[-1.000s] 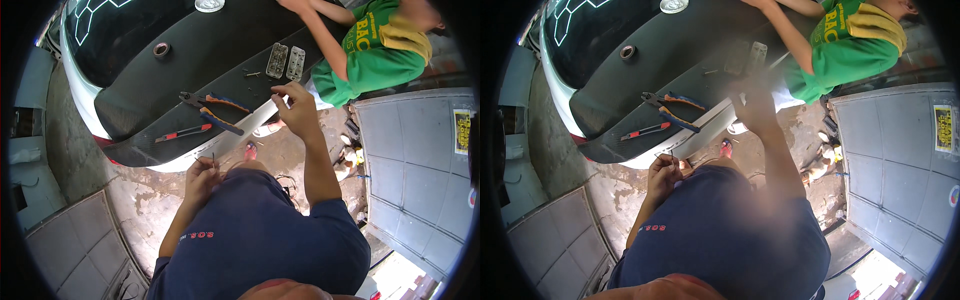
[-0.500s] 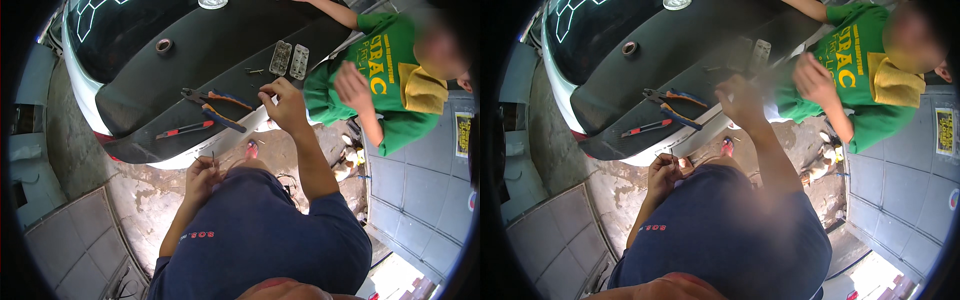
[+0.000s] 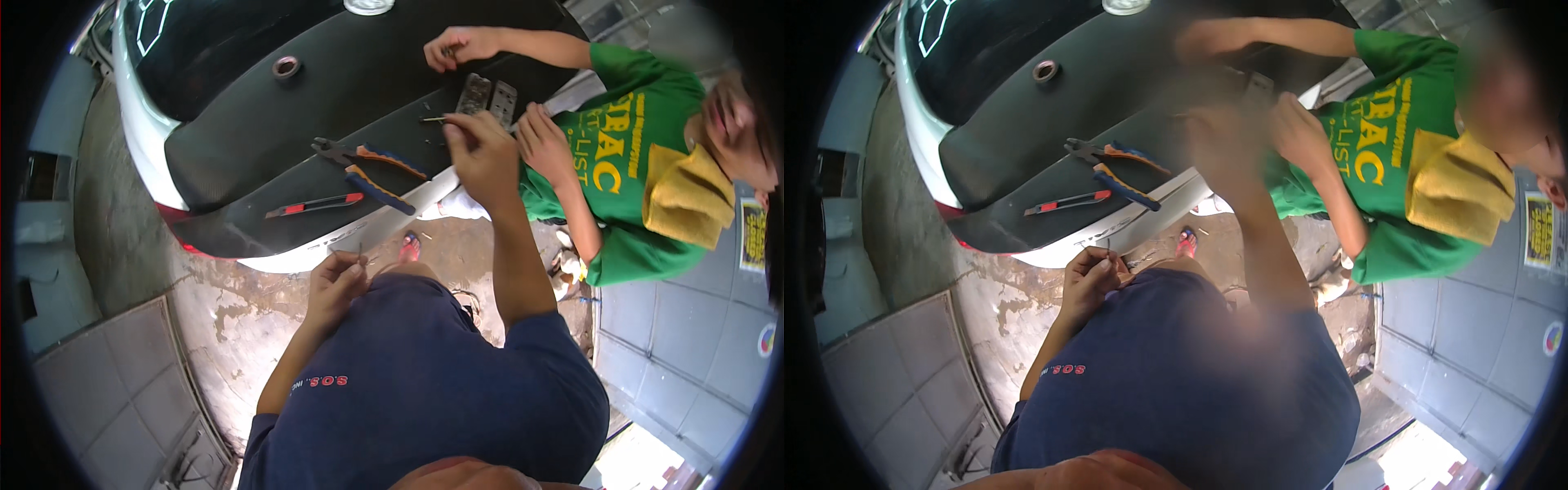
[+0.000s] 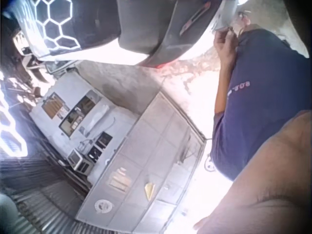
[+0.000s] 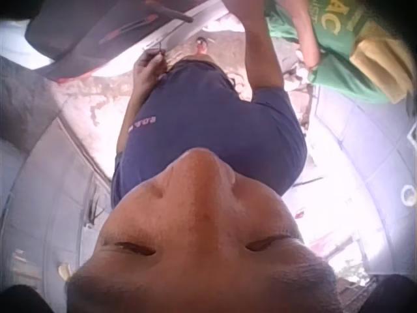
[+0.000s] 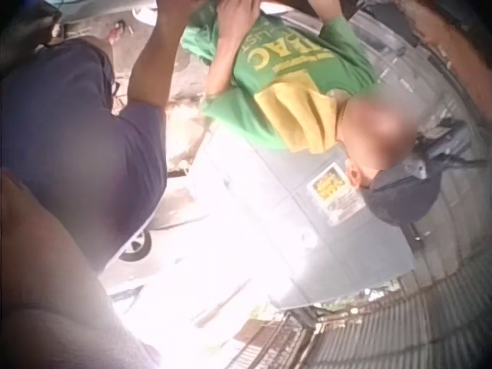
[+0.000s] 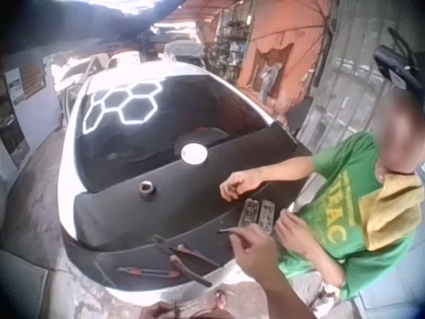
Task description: The person strips and twists wires together by hand, then uses pliers to crimp a connector while another person holds a light housing on a car trunk.
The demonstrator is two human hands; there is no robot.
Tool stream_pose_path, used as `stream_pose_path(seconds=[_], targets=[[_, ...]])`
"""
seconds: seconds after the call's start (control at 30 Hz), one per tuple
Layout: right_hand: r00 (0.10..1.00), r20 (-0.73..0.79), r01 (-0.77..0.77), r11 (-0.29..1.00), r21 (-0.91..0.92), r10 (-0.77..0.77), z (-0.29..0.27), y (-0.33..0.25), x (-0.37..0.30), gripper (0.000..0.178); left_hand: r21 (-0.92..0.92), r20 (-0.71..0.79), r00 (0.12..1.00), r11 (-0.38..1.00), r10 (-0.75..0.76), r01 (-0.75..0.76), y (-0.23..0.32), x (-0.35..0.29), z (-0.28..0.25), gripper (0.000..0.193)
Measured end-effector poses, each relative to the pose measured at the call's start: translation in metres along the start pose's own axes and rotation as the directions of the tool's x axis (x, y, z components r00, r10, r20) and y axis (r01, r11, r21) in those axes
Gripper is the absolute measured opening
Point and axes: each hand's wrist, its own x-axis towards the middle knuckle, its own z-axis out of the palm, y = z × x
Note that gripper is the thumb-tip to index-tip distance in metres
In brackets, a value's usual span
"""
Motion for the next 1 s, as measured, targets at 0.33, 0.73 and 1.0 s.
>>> stream_pose_path(seconds=[0.33, 0.73, 1.0], targets=[[0.757, 0.626, -0.537, 0.724, 0.433, 0.187, -0.01, -0.083, -0.116, 0.026, 0.221, 0.059, 0.998, 0.975, -0.031, 0.017, 0.02, -0.015, 0.03, 0.028], [0.58, 0.802, -0.681, 0.626, 0.38, 0.144, -0.009, -0.093, -0.134, 0.018, 0.121, 0.145, 0.986, 0.988, 0.083, -0.1, 0.003, -0.046, 0.029, 0.021], [0.564, 0.814, -0.812, 0.271, 0.517, 0.137, 0.004, -0.113, -0.146, 0.018, -0.025, 0.112, 0.988, 0.994, 0.105, -0.102, -0.002, -0.059, 0.011, 0.016]])
